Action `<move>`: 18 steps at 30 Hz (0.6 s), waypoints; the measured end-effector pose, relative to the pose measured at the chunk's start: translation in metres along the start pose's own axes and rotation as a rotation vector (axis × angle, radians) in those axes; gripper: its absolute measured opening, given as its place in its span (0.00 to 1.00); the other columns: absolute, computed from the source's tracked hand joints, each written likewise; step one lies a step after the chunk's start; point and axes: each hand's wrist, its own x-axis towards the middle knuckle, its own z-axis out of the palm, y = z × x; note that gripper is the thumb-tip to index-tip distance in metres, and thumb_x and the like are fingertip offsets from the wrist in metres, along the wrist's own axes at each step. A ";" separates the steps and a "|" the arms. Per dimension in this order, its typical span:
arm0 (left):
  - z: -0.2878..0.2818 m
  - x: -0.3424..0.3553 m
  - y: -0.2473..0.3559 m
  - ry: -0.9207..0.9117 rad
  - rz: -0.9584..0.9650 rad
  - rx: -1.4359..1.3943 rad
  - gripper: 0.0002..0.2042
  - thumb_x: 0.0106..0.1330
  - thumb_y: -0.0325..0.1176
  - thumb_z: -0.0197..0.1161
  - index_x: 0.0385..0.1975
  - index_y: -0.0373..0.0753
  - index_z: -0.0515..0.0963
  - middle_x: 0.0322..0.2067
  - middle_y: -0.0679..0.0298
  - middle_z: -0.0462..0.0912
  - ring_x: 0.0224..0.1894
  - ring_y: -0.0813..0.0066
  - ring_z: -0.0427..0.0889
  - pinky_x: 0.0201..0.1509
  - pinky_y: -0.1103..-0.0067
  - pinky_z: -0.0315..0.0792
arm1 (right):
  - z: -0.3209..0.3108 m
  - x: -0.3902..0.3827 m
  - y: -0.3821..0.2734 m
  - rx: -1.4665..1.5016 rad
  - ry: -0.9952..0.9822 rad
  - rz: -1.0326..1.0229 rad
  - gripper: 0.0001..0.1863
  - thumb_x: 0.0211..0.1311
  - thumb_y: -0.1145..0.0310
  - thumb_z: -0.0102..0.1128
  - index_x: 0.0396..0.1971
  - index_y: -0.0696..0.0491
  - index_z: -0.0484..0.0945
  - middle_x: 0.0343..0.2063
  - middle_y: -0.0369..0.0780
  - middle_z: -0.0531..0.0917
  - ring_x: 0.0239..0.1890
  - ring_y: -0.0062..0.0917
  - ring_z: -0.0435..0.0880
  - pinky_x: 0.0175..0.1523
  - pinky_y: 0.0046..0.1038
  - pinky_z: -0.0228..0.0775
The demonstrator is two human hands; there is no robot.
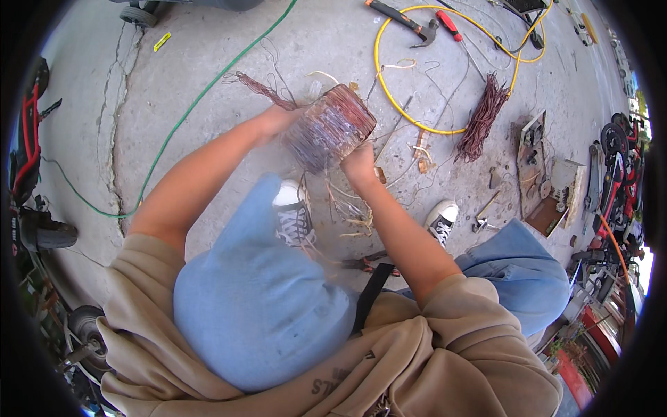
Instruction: The person sits on the floor and winds a copper wire around a rectangular core. They repeatedly pull the wire, wrap it around the core, and adjust the coil with their hands. A second person is visible nearby, also handling wire.
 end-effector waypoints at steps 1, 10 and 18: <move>-0.002 0.001 -0.002 0.013 -0.025 -0.083 0.21 0.67 0.44 0.62 0.53 0.35 0.76 0.48 0.62 0.81 0.50 0.71 0.78 0.57 0.75 0.70 | -0.001 0.000 -0.001 -0.049 -0.024 -0.048 0.10 0.59 0.78 0.61 0.41 0.59 0.82 0.36 0.36 0.85 0.38 0.19 0.79 0.44 0.26 0.71; -0.030 -0.025 0.002 0.201 0.071 -0.147 0.17 0.63 0.50 0.66 0.39 0.41 0.80 0.39 0.66 0.83 0.40 0.78 0.78 0.47 0.78 0.72 | -0.018 -0.013 -0.028 -0.389 -0.119 -0.030 0.09 0.60 0.75 0.58 0.38 0.62 0.80 0.35 0.48 0.86 0.37 0.31 0.83 0.45 0.33 0.72; -0.023 -0.021 0.008 0.216 0.107 -0.012 0.16 0.64 0.45 0.66 0.36 0.36 0.81 0.34 0.66 0.84 0.35 0.81 0.78 0.42 0.83 0.69 | -0.058 -0.057 0.013 -0.304 -0.098 0.005 0.12 0.64 0.69 0.60 0.41 0.62 0.77 0.30 0.45 0.82 0.33 0.30 0.82 0.42 0.31 0.73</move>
